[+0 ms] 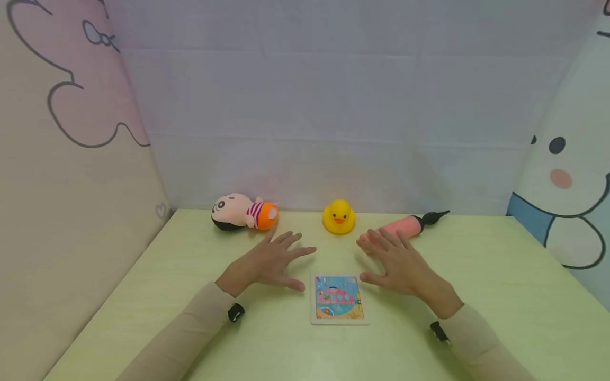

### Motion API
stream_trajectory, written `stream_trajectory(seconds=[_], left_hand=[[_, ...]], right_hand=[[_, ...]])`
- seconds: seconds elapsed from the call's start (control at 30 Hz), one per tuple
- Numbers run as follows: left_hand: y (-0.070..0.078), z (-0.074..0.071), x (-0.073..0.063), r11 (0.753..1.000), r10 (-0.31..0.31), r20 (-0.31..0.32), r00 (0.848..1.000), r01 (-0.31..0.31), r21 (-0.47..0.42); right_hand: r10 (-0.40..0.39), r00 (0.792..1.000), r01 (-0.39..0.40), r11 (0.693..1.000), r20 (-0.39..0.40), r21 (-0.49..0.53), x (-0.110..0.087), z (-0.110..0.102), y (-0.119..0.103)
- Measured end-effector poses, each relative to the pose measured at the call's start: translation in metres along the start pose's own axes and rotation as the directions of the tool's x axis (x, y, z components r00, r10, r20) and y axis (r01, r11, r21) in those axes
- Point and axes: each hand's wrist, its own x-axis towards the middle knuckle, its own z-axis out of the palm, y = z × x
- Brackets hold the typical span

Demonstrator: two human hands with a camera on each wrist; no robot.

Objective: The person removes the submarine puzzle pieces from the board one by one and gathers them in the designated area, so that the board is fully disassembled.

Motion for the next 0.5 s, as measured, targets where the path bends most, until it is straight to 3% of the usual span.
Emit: stream_trajectory(seconds=[0.3, 0.5], left_hand=[[0.010, -0.002, 0.000, 0.997, -0.040, 0.071, 0.997, 0.044, -0.065], [0.015, -0.001, 0.001, 0.999, -0.024, 0.078, 0.997, 0.027, -0.031]], right_hand=[[-0.061, 0.998, 0.062, 0.998, 0.024, -0.016, -0.001, 0.004, -0.006], [-0.093, 0.995, 0.095, 0.994, 0.039, -0.046, 0.001, 0.003, -0.011]])
